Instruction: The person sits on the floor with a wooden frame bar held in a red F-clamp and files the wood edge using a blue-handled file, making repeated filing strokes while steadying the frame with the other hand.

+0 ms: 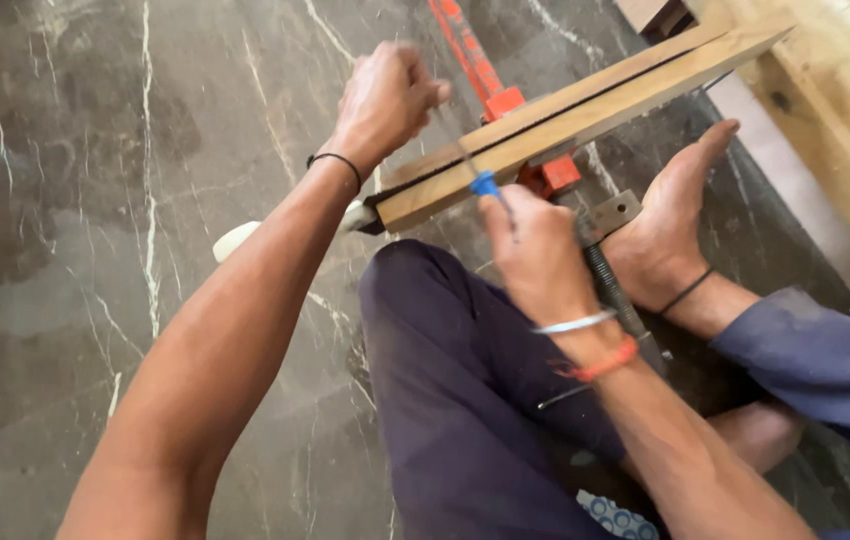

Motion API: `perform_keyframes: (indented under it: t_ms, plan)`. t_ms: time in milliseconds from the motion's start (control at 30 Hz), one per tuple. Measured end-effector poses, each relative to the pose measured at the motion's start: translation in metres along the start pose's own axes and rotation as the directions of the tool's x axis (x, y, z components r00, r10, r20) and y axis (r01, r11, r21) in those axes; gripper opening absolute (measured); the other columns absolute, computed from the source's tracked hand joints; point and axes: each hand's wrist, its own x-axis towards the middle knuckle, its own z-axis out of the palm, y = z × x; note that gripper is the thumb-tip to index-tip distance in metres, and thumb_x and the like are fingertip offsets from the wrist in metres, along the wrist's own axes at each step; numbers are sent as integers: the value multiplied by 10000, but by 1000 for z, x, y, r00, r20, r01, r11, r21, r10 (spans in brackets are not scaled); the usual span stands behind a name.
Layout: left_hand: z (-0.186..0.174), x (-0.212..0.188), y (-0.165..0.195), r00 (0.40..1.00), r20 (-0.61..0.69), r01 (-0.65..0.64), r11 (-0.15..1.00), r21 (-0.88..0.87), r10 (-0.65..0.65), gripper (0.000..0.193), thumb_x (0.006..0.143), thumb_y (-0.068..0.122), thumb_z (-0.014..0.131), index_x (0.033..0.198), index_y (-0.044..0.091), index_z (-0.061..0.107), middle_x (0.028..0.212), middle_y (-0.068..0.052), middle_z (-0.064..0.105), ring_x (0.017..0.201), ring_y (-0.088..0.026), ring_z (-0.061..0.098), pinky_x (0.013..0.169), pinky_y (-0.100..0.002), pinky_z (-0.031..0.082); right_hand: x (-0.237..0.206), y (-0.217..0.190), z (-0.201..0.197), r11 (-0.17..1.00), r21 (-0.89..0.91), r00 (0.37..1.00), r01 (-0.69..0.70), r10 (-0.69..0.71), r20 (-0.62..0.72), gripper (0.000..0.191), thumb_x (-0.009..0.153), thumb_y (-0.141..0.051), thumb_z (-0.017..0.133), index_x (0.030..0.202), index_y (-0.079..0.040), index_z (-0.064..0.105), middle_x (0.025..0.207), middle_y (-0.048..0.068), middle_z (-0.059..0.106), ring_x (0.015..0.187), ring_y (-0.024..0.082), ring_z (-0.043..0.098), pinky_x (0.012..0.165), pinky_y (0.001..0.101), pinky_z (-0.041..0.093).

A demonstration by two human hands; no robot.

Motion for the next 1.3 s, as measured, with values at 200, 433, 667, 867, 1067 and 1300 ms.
perform_keyframes:
  t_ms: [200, 433, 667, 867, 1067, 1300]
  plan:
    - [2, -14, 17, 999, -35, -5, 998, -62, 3, 260, 868, 247, 778, 746, 51, 658, 591, -58, 697, 534, -170, 696, 560, -351, 535, -17, -8, -16, 1000, -25, 1000, 3, -3, -18, 269, 1058, -244, 565, 995, 3, 650, 746, 229, 635, 741, 451, 659, 580, 453, 477]
    - [3, -25, 4, 1000, -19, 12, 1000, -13, -12, 270, 880, 246, 777, 749, 41, 661, 612, -79, 704, 567, -181, 695, 595, -371, 534, -15, -8, -5, 1000, -27, 999, 0, 1, 34, 233, 1052, -203, 545, 975, 0, 630, 761, 245, 638, 799, 465, 653, 593, 484, 471]
    - [17, -47, 1, 993, -38, -111, 991, 79, 114, 258, 860, 269, 787, 794, 42, 683, 754, -156, 733, 741, -331, 722, 681, -455, 542, -40, -10, -10, 997, -31, 995, -77, 79, 66, 206, 1038, -176, 545, 952, 1, 605, 723, 263, 602, 749, 469, 640, 556, 500, 454]
    - [21, -34, -2, 994, -107, -4, 992, 125, 17, 181, 899, 239, 735, 848, 72, 689, 851, -155, 753, 816, -386, 703, 703, -504, 525, -21, 1, 4, 998, -58, 1000, -1, 3, 30, 244, 1055, -178, 552, 893, 1, 585, 726, 267, 598, 755, 473, 631, 566, 515, 442]
    - [6, -18, -6, 996, 34, 82, 995, 49, -84, 237, 906, 286, 726, 813, 79, 657, 729, -116, 740, 688, -260, 754, 670, -420, 572, -8, -4, 10, 995, -70, 996, 77, -74, 46, 235, 1061, -171, 537, 902, -6, 588, 711, 252, 612, 716, 476, 622, 587, 523, 441]
    - [25, -39, -6, 998, -67, -6, 1000, 27, 8, 164, 891, 215, 728, 784, 93, 701, 714, -96, 726, 669, -217, 726, 643, -414, 554, -29, 2, 4, 989, -136, 998, 61, -60, 14, 245, 1061, -183, 540, 885, -18, 580, 714, 242, 630, 732, 475, 628, 639, 549, 453]
